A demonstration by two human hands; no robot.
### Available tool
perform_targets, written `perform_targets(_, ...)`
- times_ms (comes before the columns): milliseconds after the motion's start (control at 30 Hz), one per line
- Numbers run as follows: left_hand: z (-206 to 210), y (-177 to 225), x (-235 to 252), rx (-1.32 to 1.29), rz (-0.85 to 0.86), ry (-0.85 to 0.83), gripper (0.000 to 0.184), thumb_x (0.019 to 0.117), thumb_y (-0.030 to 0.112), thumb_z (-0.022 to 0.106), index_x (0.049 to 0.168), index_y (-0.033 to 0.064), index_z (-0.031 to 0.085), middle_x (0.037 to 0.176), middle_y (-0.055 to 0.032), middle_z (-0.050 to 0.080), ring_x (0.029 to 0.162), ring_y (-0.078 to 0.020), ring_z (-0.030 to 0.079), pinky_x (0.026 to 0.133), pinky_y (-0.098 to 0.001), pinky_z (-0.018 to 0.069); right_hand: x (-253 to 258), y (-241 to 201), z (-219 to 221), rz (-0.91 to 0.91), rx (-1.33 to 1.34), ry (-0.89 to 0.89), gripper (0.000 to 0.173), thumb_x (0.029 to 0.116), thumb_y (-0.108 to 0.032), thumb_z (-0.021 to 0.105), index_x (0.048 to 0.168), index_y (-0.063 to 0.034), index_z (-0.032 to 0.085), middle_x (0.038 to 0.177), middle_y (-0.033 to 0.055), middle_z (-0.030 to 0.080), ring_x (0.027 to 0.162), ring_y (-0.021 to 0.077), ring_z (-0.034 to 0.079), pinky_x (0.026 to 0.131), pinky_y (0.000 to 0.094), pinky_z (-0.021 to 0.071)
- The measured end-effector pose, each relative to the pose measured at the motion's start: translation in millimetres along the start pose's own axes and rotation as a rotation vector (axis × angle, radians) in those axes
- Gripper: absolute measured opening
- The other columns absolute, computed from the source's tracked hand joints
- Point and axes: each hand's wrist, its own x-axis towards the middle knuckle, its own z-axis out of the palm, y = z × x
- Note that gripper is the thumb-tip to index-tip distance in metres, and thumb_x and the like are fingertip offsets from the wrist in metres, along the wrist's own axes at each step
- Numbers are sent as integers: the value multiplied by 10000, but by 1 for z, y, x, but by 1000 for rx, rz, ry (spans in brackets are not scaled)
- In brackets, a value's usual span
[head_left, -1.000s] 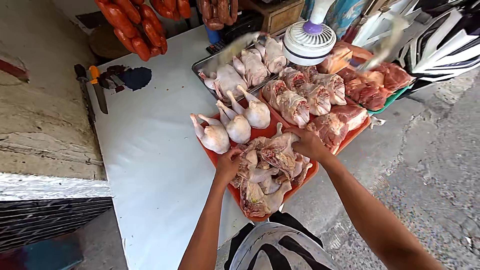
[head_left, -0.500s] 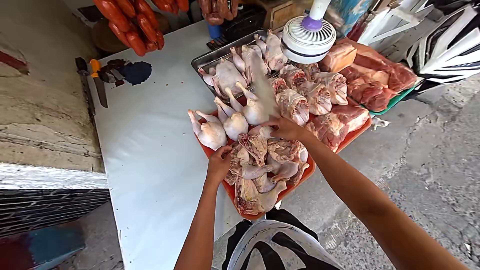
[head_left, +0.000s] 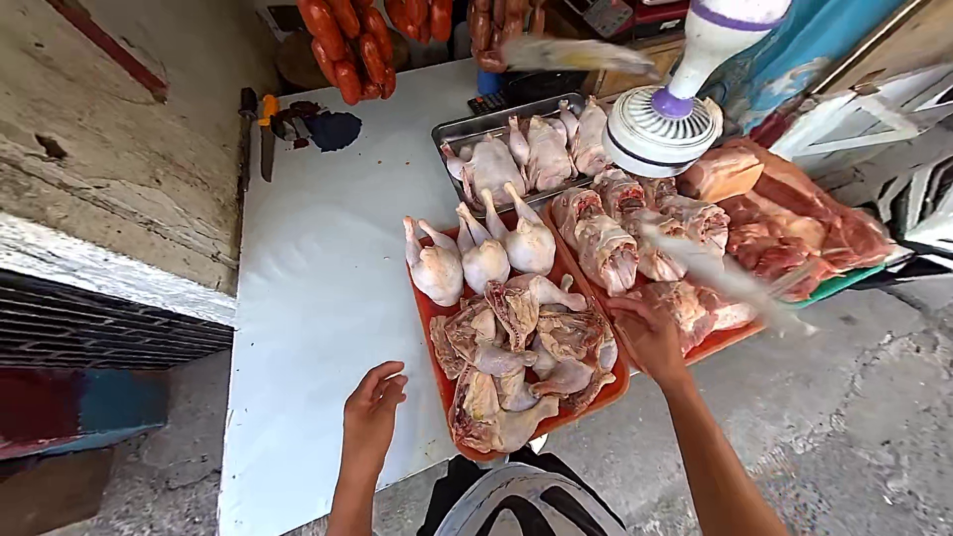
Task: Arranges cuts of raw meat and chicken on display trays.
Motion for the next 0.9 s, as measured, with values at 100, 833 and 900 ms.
perform_targets(100,-5,-3,-24,2,-47,72,237,953,64,559,1151,-3,670,1104,-97,714,886,-154,720,722,-317,617,-37,2,8,11,140,215,228,930,23,554,1070,45,732,1078,109,753,988,114,718,904,283,595)
perform_targets(833,44,27,-36,67,293,-387,412,991,4,511,1364,-165,459,1124,-205,664,808,-106,672,712,-281,577,-252,27,3,491,-69,332,275,946,7,499,1099,-5,727,908,79,737,706,125,666,680,326,565)
perform_targets(900,54,19,-49,-11,305,-480,395,992,-9,505,1348,-171,455,1060,-164,683,757,-79,674,691,-263,587,-283,31,7,548,-107,314,273,953,4,509,1111,-12,732,918,96,742,740,157,684,721,365,573)
